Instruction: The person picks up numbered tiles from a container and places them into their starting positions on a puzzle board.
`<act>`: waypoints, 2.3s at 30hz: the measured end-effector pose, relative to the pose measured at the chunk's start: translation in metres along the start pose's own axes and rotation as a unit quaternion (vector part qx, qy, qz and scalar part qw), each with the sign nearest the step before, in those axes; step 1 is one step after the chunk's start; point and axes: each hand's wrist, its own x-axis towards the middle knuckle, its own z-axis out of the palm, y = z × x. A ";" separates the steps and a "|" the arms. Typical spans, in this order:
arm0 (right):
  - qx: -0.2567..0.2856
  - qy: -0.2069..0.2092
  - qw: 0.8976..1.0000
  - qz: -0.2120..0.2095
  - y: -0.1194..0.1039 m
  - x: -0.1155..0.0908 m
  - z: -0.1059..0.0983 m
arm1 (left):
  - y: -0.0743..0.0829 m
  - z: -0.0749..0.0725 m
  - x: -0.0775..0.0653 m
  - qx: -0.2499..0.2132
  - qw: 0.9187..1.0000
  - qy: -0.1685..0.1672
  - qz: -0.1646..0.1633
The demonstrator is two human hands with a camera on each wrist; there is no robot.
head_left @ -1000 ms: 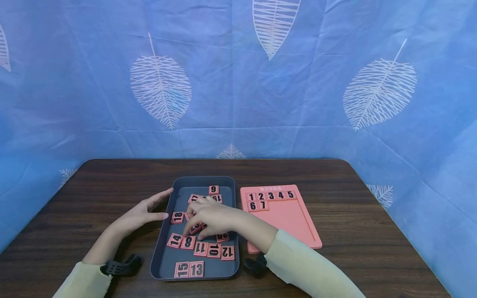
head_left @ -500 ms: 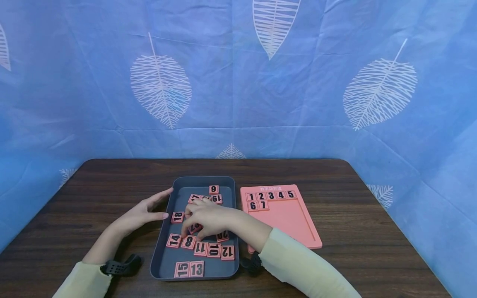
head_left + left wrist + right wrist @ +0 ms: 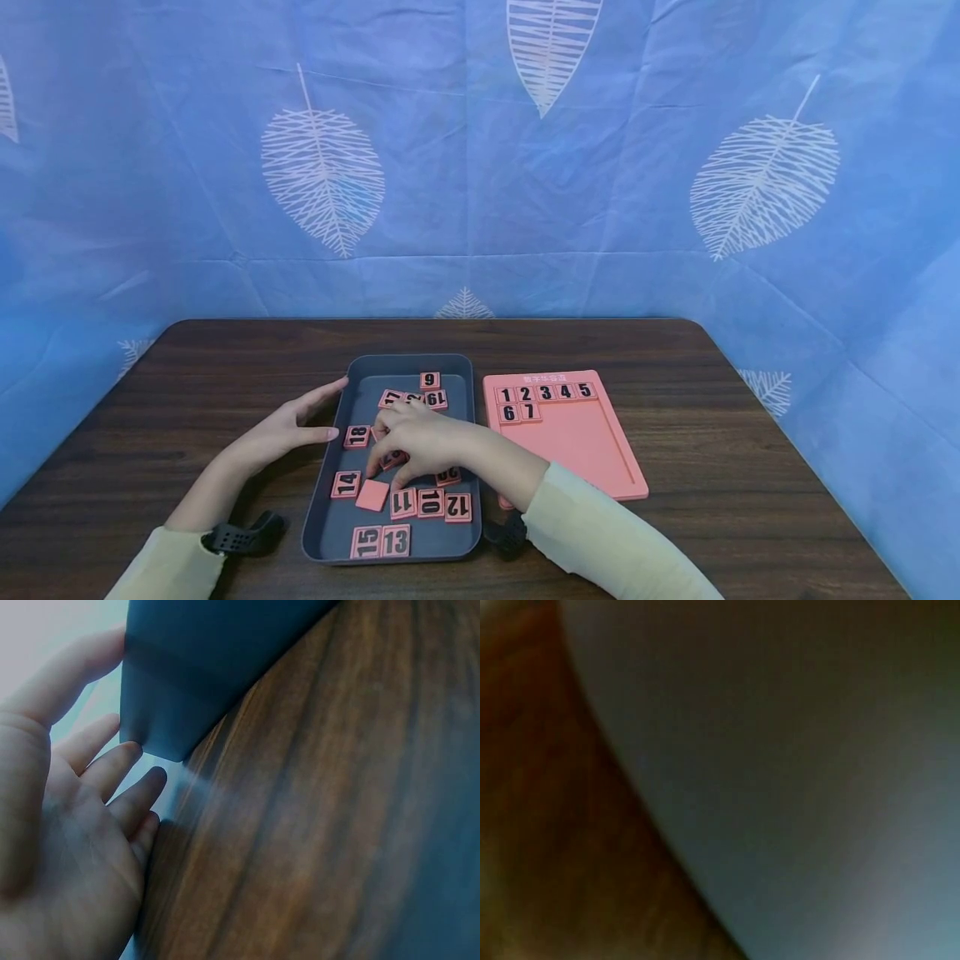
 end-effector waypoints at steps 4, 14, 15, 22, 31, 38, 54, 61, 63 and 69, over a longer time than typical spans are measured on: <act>0.005 0.007 1.000 -0.004 -0.005 0.001 -0.003 | 0.001 -0.001 0.000 0.003 1.000 0.000 0.003; -0.075 0.030 0.996 0.036 -0.024 0.006 0.004 | 0.000 0.000 0.001 0.012 1.000 0.002 0.006; -0.082 0.033 0.995 0.040 -0.025 0.006 0.006 | 0.000 0.000 0.001 0.012 1.000 0.002 0.007; -0.070 0.051 0.995 0.046 -0.025 0.004 0.011 | 0.000 0.000 0.001 0.009 1.000 0.002 0.008; 0.011 0.067 0.997 0.042 -0.019 -0.006 0.010 | 0.000 0.000 0.001 0.007 1.000 0.000 0.004; 0.121 0.092 0.987 0.053 -0.014 -0.020 0.006 | 0.000 0.000 0.001 0.007 1.000 0.001 0.004; 0.245 0.181 0.952 0.041 -0.011 -0.046 -0.010 | 0.001 0.000 0.000 0.010 1.000 0.007 0.000; 0.205 0.183 0.958 0.076 -0.006 -0.053 -0.010 | 0.003 0.001 0.000 0.003 1.000 0.007 -0.007; 0.174 0.181 0.963 0.100 -0.005 -0.056 -0.011 | 0.003 0.001 0.000 0.001 1.000 0.007 -0.008; 0.091 0.163 0.973 0.139 -0.002 -0.059 -0.015 | 0.002 0.001 0.000 -0.003 1.000 0.008 -0.007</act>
